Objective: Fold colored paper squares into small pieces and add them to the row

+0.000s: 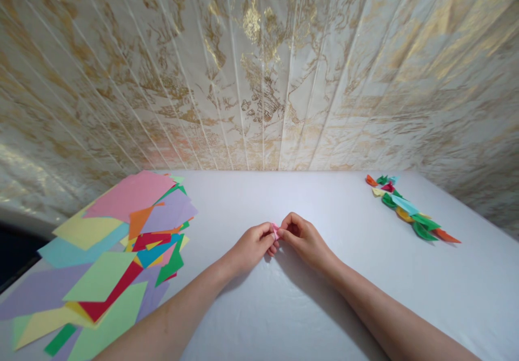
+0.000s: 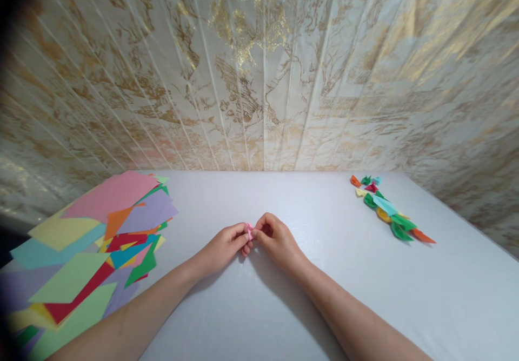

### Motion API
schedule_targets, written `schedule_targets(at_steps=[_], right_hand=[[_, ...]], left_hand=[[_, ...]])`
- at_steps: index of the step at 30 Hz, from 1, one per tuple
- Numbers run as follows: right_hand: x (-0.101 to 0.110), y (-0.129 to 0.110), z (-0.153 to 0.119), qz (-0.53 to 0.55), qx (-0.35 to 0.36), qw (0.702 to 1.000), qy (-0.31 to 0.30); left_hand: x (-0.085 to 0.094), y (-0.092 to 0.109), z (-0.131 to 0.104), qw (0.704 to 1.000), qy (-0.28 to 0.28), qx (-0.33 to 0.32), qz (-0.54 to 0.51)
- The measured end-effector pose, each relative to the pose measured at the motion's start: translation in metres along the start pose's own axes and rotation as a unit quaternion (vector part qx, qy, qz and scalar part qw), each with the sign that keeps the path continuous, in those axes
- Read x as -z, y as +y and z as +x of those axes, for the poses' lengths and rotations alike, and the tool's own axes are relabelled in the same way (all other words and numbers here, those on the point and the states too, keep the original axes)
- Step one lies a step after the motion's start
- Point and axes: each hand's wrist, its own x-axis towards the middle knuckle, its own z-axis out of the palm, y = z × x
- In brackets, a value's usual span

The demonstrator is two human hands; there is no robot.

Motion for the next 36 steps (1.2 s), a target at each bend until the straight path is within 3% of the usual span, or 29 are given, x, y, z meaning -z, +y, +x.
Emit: schedule_targets(at_steps=[7, 14, 18, 24, 32, 36], right_hand=[[-0.002, -0.003, 0.0, 0.009, 0.013, 1.0, 0.01], [0.002, -0.004, 0.001, -0.03, -0.004, 0.999, -0.032], [0.004, -0.002, 0.0, -0.064, 0.006, 0.997, -0.045], [0.005, -0.009, -0.003, -0.11, 0.027, 0.993, -0.039], [0.004, -0.011, -0.003, -0.118, 0.027, 0.993, -0.018], [0.001, -0.012, -0.005, -0.146, 0.035, 0.989, -0.014]], left_hand=[[-0.007, -0.004, 0.0, 0.999, 0.052, 0.005, -0.008], [-0.005, -0.009, 0.003, 0.997, 0.078, 0.014, 0.023], [-0.002, -0.01, 0.002, 0.995, 0.076, 0.012, 0.057], [-0.001, -0.007, -0.001, 0.992, 0.074, -0.045, 0.094], [-0.001, -0.008, 0.003, 0.995, 0.09, -0.008, 0.041], [0.002, -0.007, 0.001, 0.988, 0.083, -0.053, 0.117]])
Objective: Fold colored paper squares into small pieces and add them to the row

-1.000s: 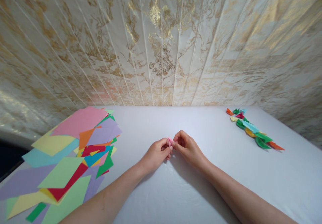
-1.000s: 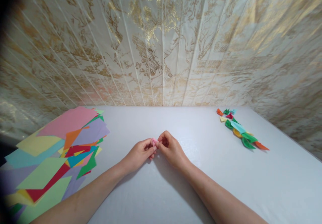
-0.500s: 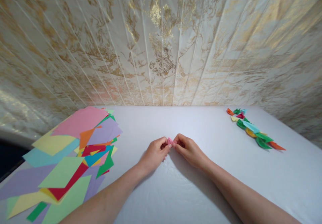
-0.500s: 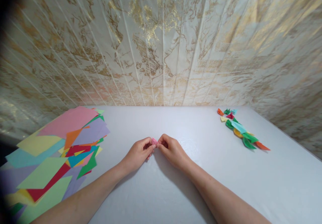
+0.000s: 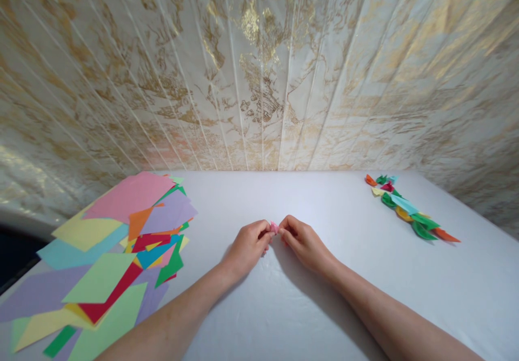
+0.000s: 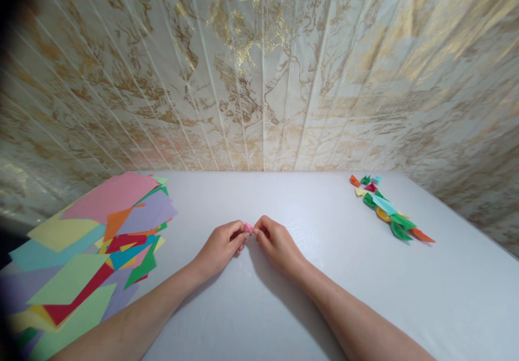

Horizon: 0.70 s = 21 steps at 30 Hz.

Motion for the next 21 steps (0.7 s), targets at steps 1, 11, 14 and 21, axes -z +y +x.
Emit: schedule_targets(at_steps=[1, 11, 14, 21], right_hand=[[0.0, 0.0, 0.0, -0.012, -0.001, 1.0, -0.001], [0.0, 0.006, 0.0, -0.139, 0.062, 0.988, 0.032], [0.001, 0.007, 0.002, -0.163, 0.065, 0.984, 0.032], [-0.001, 0.004, 0.002, -0.202, 0.058, 0.978, 0.02]], left_hand=[[0.001, 0.0, -0.001, 0.999, 0.004, -0.024, 0.028], [0.001, -0.013, -0.001, 0.983, 0.042, -0.105, 0.144], [0.0, -0.014, -0.001, 0.983, 0.075, -0.094, 0.138], [-0.001, -0.011, -0.002, 0.983, 0.068, -0.104, 0.138]])
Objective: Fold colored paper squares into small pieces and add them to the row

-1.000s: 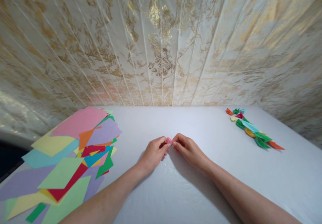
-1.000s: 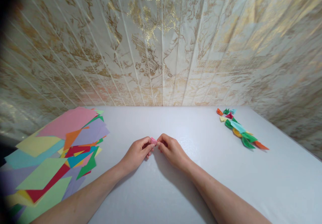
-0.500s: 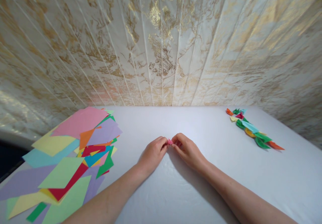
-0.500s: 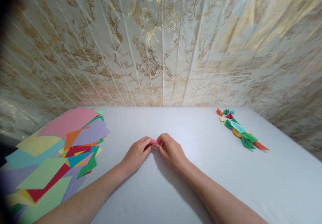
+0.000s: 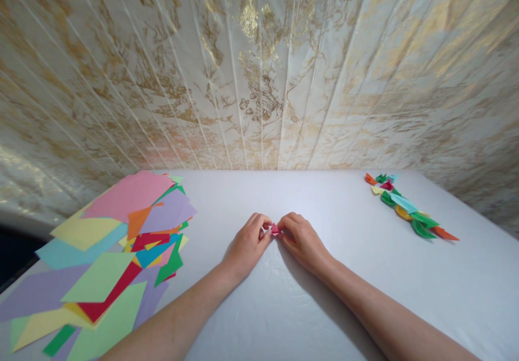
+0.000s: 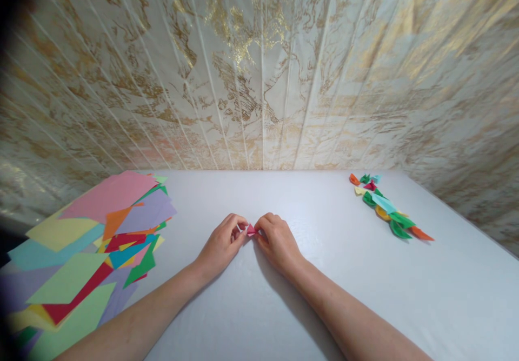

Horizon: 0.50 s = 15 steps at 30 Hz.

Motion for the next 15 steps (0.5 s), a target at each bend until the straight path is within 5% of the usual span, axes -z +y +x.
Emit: schedule_targets(at_steps=[15], right_hand=[[-0.0041, -0.0095, -0.0032, 0.009, 0.005, 1.0, 0.012]], left_hand=[[0.0017, -0.0012, 0.0031, 0.999, -0.015, 0.006, -0.028]])
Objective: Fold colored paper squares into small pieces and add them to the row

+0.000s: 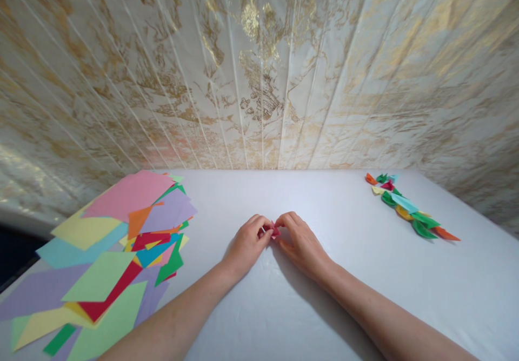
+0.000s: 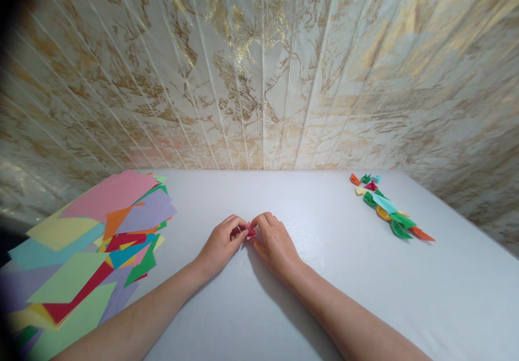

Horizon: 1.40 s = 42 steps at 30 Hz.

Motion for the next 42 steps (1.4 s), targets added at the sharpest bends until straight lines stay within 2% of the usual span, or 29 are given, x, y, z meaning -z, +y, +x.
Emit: schedule_targets(at_steps=[12, 33, 42], right_hand=[[-0.002, 0.0062, 0.0, 0.051, -0.017, 0.999, -0.006], [-0.0036, 0.0078, 0.0011, 0.041, -0.022, 0.999, -0.017], [-0.0035, 0.0059, 0.0006, 0.032, -0.018, 0.999, -0.017]], left_hand=[[0.0002, -0.0006, -0.0002, 1.0, -0.01, -0.009, 0.0], [-0.0036, -0.0017, -0.0016, 1.0, 0.009, 0.009, -0.004], [-0.002, 0.0018, -0.0012, 1.0, -0.008, -0.023, 0.012]])
